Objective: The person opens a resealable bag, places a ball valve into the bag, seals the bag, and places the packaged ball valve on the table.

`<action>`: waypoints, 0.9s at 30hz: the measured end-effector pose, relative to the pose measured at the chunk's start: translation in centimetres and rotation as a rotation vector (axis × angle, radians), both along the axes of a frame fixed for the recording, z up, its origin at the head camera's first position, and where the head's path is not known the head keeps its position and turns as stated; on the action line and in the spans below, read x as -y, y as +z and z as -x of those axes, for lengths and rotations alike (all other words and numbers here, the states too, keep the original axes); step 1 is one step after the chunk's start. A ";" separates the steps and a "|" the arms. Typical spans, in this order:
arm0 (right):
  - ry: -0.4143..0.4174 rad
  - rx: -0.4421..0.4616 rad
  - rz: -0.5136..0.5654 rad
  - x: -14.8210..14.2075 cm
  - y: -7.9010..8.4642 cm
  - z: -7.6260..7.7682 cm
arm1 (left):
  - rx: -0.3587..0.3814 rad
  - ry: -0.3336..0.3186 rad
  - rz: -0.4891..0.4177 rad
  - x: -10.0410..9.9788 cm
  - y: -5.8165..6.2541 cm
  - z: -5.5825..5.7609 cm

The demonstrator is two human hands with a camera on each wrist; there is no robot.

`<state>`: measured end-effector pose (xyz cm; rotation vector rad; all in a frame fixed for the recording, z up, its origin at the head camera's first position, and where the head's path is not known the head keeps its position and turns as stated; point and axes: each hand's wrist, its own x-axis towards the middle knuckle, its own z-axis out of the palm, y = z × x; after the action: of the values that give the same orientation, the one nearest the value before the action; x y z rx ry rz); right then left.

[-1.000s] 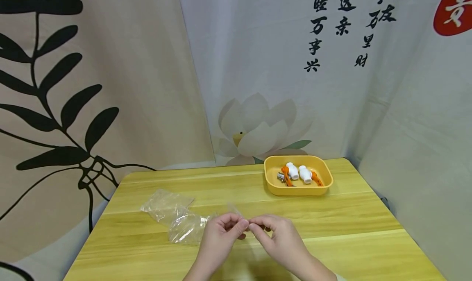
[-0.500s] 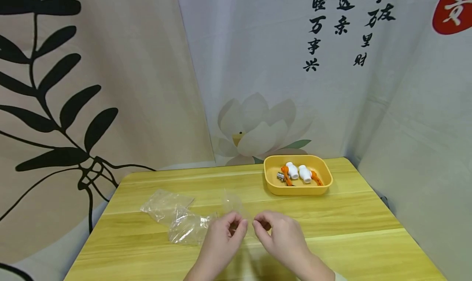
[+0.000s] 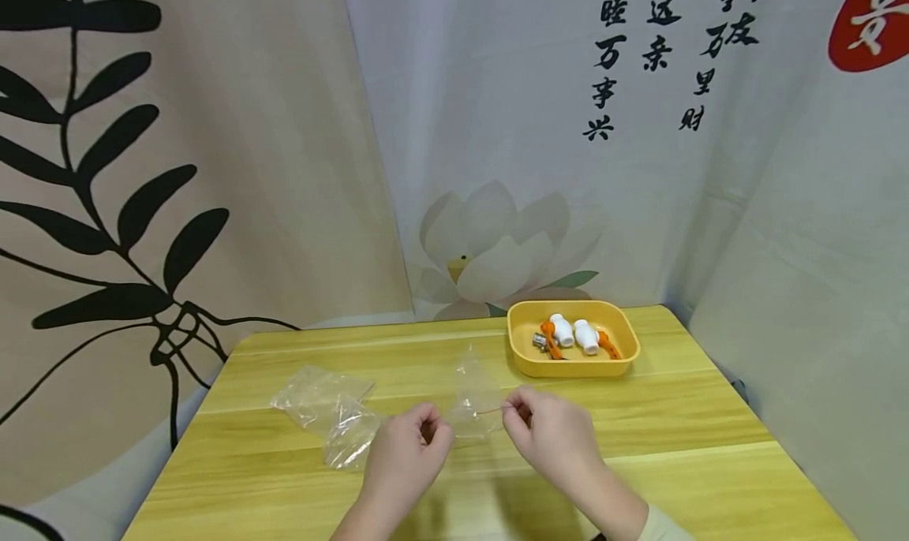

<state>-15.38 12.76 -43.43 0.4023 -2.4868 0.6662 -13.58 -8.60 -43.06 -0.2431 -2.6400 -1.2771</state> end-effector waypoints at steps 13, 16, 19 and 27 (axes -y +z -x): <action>0.079 0.159 0.052 0.1 0.3 -0.2 | -0.465 0.027 0.340 0.1 -0.4 0.5; 0.081 0.180 0.056 0.1 0.4 -0.1 | -0.673 0.005 0.435 0.3 -0.7 1.0; 0.080 0.196 0.056 0.1 0.5 -0.1 | -0.871 -0.082 0.587 0.7 -1.0 1.6; 0.091 0.170 0.041 0.3 0.4 -0.2 | -1.260 -0.314 0.927 0.6 -2.4 2.7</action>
<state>-15.19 12.47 -43.04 0.4628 -2.6224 0.8174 -16.23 -9.18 -45.50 -1.1434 -1.7945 0.2500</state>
